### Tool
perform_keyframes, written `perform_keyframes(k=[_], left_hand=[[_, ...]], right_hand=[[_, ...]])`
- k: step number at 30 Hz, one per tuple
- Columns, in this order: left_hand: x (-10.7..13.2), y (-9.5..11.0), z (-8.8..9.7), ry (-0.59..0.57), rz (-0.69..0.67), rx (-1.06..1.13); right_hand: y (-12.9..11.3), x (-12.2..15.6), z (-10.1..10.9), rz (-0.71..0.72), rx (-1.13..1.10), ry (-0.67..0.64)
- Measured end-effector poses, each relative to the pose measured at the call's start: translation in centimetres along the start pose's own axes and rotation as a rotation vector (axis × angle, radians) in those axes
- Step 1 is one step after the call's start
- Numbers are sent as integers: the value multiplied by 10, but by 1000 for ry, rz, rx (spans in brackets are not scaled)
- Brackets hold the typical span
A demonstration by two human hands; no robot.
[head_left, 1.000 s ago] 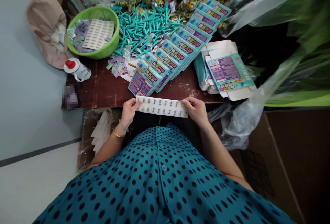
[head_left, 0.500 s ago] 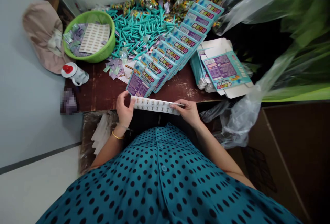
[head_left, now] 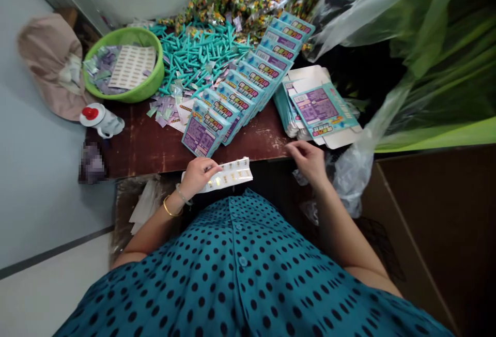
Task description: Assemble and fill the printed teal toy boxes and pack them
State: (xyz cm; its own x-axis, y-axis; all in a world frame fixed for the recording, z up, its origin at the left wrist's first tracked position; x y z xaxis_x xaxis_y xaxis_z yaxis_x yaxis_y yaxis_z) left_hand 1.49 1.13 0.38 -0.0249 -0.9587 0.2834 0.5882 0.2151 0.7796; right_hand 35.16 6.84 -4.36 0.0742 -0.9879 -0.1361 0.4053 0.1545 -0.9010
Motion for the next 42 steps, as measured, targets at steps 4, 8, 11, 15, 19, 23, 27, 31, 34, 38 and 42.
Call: perform_keyframes(k=[4,8,11,15,19,23,27,31,34,38,42], left_hand=[[-2,10,-6,-46,-29,-23],[-1,9,-6,-98,38,34],[1,-3,-3,-157,148,117],[2,-2,2,-128,124,142],[3,13,1,-72,13,90],[1,11,-4,-117,63,126],[-2,-7,-6,-217,198,194],[-3,-18,1,-209,224,179],[-4,-15,-1,-209,201,172],[-5,-4,-9,-215,169,165],[-6,-4,-9,-223,174,192]], right_hand=[[-63,5,-59,260,-136,-399],[-102,6,-76,517,-66,-443],[-112,8,-66,610,-52,-373],[-104,6,-61,488,-83,-362],[-93,6,-75,426,-68,-479],[-93,4,-78,533,54,-394],[-104,15,-73,656,149,-386],[-119,23,-55,633,-69,-408],[-116,16,-59,485,-175,-442],[-105,8,-89,462,-113,-494],[-117,14,-99,562,-68,-454]])
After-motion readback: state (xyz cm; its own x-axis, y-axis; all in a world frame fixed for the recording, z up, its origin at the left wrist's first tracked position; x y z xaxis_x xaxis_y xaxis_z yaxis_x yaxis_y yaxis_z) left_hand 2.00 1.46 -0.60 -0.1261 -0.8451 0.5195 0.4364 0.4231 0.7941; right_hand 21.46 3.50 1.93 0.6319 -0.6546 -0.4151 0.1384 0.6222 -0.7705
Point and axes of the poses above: each hand's wrist, its own x-axis away from the middle knuckle, its own z-axis out of the back of the hand, y = z × x, the point moved 7 cm from there along -x, towards the middle knuckle, and after that the axes turned 14 degrees about z, right-handed, at the moved point
